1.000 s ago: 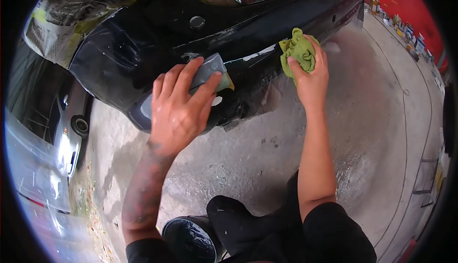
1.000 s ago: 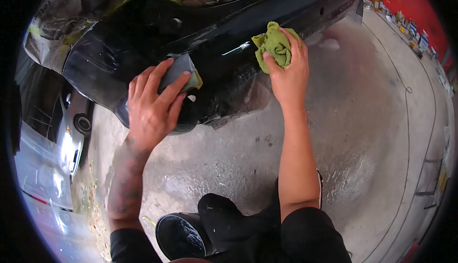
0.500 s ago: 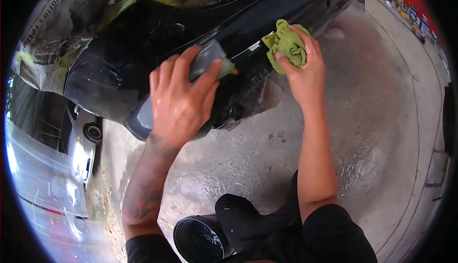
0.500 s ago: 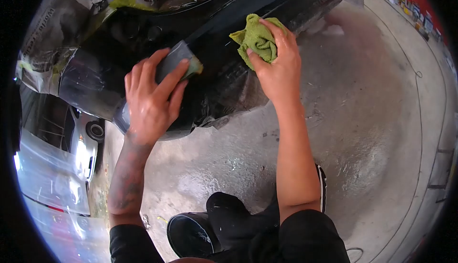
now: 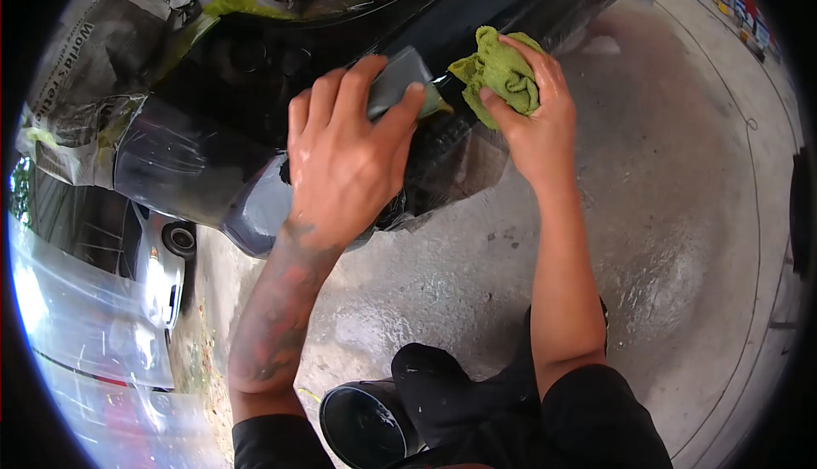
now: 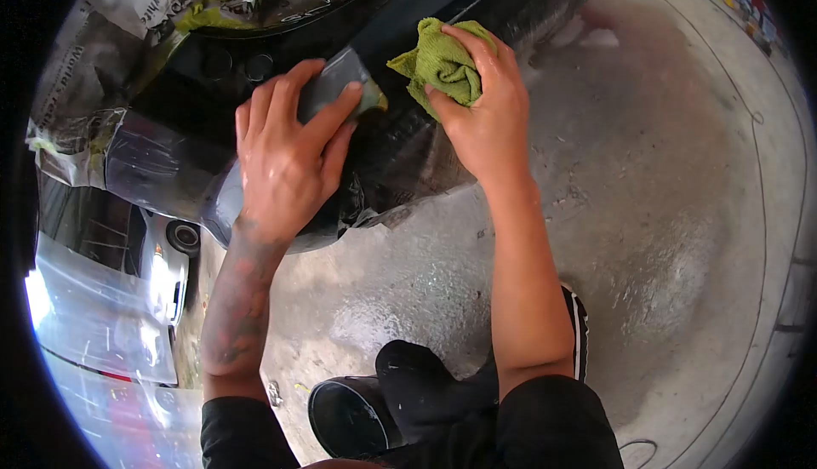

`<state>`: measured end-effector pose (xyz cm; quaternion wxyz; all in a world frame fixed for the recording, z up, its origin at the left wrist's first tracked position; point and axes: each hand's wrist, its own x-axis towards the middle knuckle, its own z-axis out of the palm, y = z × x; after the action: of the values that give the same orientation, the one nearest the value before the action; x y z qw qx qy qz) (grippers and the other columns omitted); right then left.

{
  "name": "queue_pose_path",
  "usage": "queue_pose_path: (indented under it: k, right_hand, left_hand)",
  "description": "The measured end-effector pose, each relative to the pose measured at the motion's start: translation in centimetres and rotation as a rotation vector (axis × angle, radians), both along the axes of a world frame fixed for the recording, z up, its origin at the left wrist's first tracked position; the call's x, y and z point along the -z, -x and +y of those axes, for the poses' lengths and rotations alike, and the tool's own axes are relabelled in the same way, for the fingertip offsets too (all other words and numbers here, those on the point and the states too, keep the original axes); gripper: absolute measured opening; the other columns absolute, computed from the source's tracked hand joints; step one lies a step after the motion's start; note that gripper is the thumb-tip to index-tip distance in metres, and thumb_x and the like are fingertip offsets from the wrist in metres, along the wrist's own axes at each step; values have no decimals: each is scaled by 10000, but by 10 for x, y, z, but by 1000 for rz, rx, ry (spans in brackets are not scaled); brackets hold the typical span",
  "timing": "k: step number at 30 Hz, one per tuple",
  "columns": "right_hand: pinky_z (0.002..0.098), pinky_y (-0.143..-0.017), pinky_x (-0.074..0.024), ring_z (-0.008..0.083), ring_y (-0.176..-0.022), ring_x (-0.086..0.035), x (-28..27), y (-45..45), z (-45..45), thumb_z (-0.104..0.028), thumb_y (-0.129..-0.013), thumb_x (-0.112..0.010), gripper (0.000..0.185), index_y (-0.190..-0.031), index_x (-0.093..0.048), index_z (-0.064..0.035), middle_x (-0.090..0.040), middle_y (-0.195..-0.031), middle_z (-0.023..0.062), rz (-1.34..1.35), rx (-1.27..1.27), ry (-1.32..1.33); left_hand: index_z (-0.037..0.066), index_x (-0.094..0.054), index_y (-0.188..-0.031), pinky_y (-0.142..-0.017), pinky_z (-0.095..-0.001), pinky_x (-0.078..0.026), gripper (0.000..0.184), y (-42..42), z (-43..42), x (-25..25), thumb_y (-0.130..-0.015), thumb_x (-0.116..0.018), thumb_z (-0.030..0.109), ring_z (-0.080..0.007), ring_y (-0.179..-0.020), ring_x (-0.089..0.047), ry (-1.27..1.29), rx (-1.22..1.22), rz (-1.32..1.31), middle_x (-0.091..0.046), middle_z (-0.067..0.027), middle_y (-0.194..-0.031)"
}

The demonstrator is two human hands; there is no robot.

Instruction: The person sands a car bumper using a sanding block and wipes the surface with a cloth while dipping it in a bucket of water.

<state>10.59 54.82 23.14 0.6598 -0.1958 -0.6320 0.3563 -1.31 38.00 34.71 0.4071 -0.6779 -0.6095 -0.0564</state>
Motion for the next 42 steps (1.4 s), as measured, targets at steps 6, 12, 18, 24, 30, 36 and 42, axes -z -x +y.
queue_pose_path:
  k: [6, 12, 18, 24, 30, 36, 42]
  right_hand:
    - [442, -1038, -530, 379, -1216, -647, 1, -4, 2, -17, -768, -831, 596, -1335, -687, -134, -632, -1323, 156, -15, -7, 0]
    - [416, -1088, -502, 296, -1265, -644, 0, -2, 0, -50, -831, -820, 530, -1341, -690, -113, -665, -1334, 117, -16, -13, 30]
    - [412, -1077, -511, 290, -1262, -646, -2, -2, -4, -51, -828, -826, 532, -1338, -693, -124, -666, -1332, 107, -10, 2, 55]
    - [410, -1070, -513, 285, -1239, -652, 1, -2, 1, -43, -825, -815, 530, -1335, -695, -127, -659, -1322, 104, 3, 1, 37]
    - [405, -1068, -510, 294, -1229, -655, 2, 3, 1, -24, -816, -807, 523, -1321, -702, -113, -663, -1311, 117, 39, 2, 27]
    - [384, -1076, -507, 263, -1232, -659, 0, 1, 4, -1, -821, -801, 518, -1321, -705, -91, -670, -1325, 109, 14, 10, 22]
    - [385, -1066, -512, 252, -1231, -654, 1, 1, 3, -4, -819, -811, 519, -1319, -705, -93, -669, -1319, 92, 42, -50, 89]
  left_hand:
    - [137, -787, -1258, -1049, -484, -442, 500, 23, -110, 7, -771, -815, 23, -376, -1262, -590, 42, -206, -40, -607, -187, -1429]
    - [180, -787, -1255, -1027, -471, -435, 497, 19, -112, 20, -769, -845, 94, -360, -1235, -581, -26, -257, -64, -598, -154, -1413]
    - [152, -791, -1257, -1052, -451, -424, 471, -12, -25, 11, -796, -835, 66, -350, -1243, -584, 4, -180, -131, -615, -151, -1408]
    - [126, -792, -1265, -1073, -475, -425, 468, 1, -99, 23, -807, -806, 35, -361, -1276, -573, -34, -297, -135, -605, -170, -1425]
    - [160, -805, -1227, -1034, -463, -432, 435, -7, -48, 24, -797, -829, 96, -347, -1234, -582, -76, -253, -110, -612, -143, -1400]
    - [190, -792, -1231, -984, -437, -439, 429, -31, 41, 29, -807, -841, 139, -348, -1190, -582, -118, -138, -120, -614, -134, -1356]
    - [180, -782, -1250, -998, -475, -443, 492, -6, -45, 40, -767, -855, 119, -357, -1195, -586, -122, -179, -164, -597, -166, -1375]
